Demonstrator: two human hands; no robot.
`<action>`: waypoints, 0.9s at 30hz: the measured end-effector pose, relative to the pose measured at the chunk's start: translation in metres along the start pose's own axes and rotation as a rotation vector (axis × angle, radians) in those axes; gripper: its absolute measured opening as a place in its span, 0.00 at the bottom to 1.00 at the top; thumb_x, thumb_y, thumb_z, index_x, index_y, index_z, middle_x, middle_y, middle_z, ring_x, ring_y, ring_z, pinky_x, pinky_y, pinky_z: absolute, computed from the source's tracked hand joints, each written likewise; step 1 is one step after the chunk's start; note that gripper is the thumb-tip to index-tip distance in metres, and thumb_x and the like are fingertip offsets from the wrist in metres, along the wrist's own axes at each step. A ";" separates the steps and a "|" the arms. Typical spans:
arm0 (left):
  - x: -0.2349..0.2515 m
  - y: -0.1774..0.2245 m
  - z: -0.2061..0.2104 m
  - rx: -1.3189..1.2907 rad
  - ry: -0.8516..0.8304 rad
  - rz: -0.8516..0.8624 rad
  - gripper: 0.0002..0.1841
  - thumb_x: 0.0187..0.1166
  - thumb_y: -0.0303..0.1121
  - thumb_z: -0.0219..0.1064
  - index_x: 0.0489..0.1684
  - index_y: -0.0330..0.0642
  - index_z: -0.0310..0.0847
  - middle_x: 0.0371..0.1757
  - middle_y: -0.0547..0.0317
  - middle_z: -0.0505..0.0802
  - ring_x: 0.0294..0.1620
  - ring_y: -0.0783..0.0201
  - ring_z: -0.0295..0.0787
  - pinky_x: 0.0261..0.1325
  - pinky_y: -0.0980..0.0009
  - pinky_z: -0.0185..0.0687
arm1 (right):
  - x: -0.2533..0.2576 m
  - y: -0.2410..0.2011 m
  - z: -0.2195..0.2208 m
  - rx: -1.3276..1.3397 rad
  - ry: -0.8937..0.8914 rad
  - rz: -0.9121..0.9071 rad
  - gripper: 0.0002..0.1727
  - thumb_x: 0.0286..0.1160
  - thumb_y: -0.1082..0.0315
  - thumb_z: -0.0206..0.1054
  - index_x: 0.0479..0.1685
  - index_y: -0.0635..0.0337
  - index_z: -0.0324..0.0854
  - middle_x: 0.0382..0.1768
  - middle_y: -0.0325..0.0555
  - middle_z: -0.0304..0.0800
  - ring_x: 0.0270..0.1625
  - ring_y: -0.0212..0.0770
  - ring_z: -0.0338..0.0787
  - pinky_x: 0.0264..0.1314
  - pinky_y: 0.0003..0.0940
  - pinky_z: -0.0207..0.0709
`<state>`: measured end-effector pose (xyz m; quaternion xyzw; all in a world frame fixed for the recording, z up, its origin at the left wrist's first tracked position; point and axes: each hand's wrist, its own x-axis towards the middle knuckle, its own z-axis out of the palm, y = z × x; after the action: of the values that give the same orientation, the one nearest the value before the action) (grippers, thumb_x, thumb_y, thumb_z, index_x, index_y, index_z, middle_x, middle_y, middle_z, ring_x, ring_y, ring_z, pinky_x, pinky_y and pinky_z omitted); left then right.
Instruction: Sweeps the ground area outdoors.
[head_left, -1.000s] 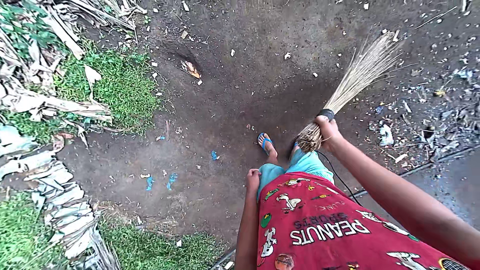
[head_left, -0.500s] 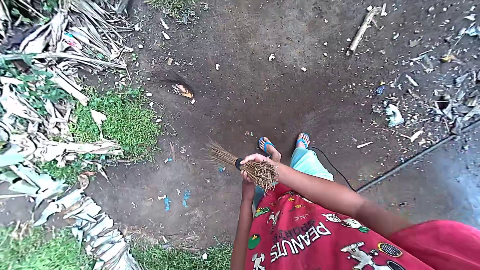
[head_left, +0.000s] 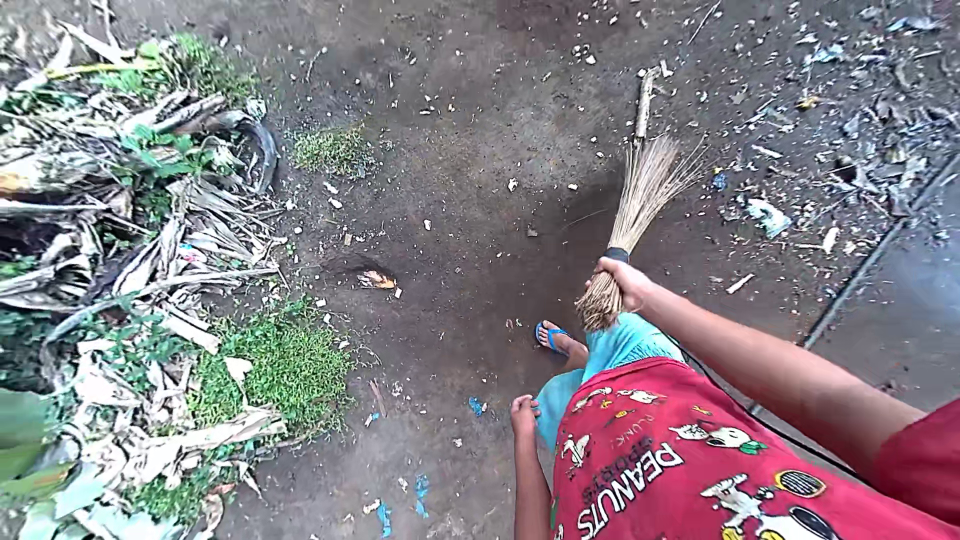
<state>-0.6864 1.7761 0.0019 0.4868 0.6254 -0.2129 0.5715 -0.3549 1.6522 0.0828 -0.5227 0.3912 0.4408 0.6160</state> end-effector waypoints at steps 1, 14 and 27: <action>0.000 0.003 0.002 -0.014 0.014 -0.007 0.19 0.96 0.34 0.47 0.70 0.29 0.76 0.55 0.38 0.90 0.42 0.53 0.84 0.44 0.55 0.77 | 0.000 0.015 0.008 0.019 0.014 0.012 0.13 0.81 0.59 0.59 0.55 0.56 0.71 0.36 0.47 0.84 0.33 0.42 0.87 0.35 0.41 0.84; -0.037 0.099 0.060 0.115 -0.007 -0.013 0.18 0.92 0.24 0.47 0.71 0.19 0.70 0.58 0.30 0.86 0.50 0.53 0.84 0.59 0.57 0.81 | 0.037 0.048 0.087 -0.133 -0.911 0.710 0.15 0.89 0.57 0.46 0.40 0.53 0.75 0.25 0.42 0.86 0.27 0.37 0.89 0.32 0.31 0.86; 0.012 0.315 0.132 0.144 -0.136 0.241 0.19 0.94 0.31 0.44 0.68 0.29 0.76 0.51 0.45 0.91 0.38 0.63 0.86 0.37 0.66 0.79 | 0.088 -0.265 -0.138 0.286 -0.333 0.077 0.18 0.85 0.51 0.46 0.43 0.51 0.77 0.29 0.36 0.83 0.26 0.27 0.86 0.26 0.18 0.80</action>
<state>-0.3497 1.8091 0.0482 0.5825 0.5052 -0.2194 0.5977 -0.0790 1.5099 0.0581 -0.3348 0.3621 0.4843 0.7226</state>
